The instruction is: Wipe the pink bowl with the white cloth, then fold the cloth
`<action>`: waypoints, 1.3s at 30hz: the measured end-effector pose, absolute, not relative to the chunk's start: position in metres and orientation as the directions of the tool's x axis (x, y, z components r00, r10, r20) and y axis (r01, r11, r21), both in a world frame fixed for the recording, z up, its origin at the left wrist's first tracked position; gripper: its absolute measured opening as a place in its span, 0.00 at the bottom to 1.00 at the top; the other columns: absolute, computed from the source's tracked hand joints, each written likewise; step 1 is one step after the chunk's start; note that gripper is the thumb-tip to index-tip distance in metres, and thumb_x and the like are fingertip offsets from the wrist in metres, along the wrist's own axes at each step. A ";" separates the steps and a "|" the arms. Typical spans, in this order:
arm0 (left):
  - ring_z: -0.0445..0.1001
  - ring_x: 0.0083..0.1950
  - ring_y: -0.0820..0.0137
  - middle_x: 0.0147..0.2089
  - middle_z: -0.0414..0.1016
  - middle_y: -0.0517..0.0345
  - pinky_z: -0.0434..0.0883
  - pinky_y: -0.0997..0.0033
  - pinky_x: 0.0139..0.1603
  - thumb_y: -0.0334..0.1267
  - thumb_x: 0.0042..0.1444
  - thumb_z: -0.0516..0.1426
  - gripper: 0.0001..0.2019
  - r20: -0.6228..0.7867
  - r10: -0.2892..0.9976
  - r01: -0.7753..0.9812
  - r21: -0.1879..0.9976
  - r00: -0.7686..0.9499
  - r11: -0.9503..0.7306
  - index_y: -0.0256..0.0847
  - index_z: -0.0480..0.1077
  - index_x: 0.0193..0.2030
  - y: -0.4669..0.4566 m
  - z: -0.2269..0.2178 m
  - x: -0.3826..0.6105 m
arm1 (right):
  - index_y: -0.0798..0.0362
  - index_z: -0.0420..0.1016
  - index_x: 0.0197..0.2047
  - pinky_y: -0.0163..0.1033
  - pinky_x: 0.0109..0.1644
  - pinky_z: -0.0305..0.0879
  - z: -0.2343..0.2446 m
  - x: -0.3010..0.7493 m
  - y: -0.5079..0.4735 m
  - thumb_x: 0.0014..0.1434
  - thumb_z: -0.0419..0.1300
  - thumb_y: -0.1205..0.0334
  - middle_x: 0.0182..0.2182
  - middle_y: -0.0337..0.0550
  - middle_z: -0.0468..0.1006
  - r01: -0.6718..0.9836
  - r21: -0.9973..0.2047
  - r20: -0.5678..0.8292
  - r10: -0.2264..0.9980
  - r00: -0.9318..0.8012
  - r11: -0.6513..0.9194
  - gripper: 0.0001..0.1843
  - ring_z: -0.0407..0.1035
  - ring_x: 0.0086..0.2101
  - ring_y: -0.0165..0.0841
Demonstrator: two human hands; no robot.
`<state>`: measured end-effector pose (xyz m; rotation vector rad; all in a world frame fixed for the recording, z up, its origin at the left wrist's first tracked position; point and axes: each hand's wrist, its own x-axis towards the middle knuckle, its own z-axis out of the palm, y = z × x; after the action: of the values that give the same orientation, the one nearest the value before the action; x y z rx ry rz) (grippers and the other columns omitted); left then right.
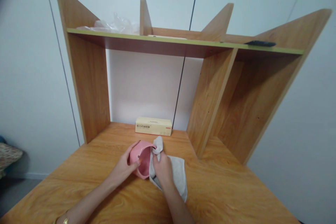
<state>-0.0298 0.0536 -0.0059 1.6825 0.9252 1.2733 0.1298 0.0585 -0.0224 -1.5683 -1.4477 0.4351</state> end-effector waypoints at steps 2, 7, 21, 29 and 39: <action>0.60 0.58 0.61 0.59 0.58 0.47 0.57 0.63 0.58 0.41 0.49 0.57 0.31 0.365 0.909 0.001 0.928 0.201 -0.373 0.37 0.51 0.58 0.056 -0.009 -0.028 | 0.58 0.72 0.43 0.36 0.37 0.63 -0.022 0.128 0.057 0.54 0.47 0.55 0.35 0.51 0.78 0.569 -0.811 0.331 0.911 0.248 0.140 0.21 0.71 0.37 0.40; 0.58 0.58 0.61 0.60 0.55 0.45 0.59 0.64 0.56 0.48 0.46 0.59 0.40 0.383 0.893 -0.124 0.924 0.235 -0.363 0.39 0.42 0.60 0.053 -0.014 -0.018 | 0.61 0.71 0.45 0.35 0.39 0.63 -0.017 0.124 0.052 0.54 0.46 0.56 0.37 0.52 0.77 0.450 -0.876 0.328 0.897 0.297 0.172 0.22 0.71 0.39 0.39; 0.71 0.42 0.64 0.44 0.71 0.50 0.68 0.68 0.43 0.33 0.42 0.59 0.27 0.381 0.918 0.230 0.889 0.108 -0.396 0.35 0.59 0.51 0.046 0.000 -0.020 | 0.59 0.74 0.39 0.34 0.31 0.62 -0.011 0.122 0.052 0.54 0.49 0.54 0.30 0.52 0.78 0.584 -0.808 0.296 0.910 0.291 0.076 0.20 0.72 0.32 0.40; 0.71 0.42 0.64 0.43 0.73 0.52 0.68 0.67 0.43 0.34 0.43 0.57 0.24 0.422 0.887 0.374 0.804 0.190 -0.462 0.37 0.61 0.50 0.044 0.004 -0.029 | 0.55 0.75 0.37 0.33 0.32 0.60 -0.009 0.129 0.052 0.55 0.50 0.52 0.30 0.51 0.78 0.726 -0.687 0.334 0.905 0.262 0.044 0.18 0.72 0.34 0.40; 0.59 0.57 0.60 0.59 0.57 0.44 0.58 0.62 0.56 0.45 0.48 0.57 0.38 0.441 0.875 0.166 0.865 0.202 -0.474 0.36 0.42 0.62 0.044 -0.004 -0.026 | 0.58 0.72 0.42 0.35 0.36 0.64 -0.011 0.122 0.049 0.57 0.45 0.51 0.35 0.50 0.78 0.446 -0.871 0.347 0.901 0.259 0.208 0.23 0.71 0.38 0.39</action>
<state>-0.0258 0.0439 -0.0042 1.7941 0.9740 1.3160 0.1216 0.0487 -0.0112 -1.4125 -1.3597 0.5143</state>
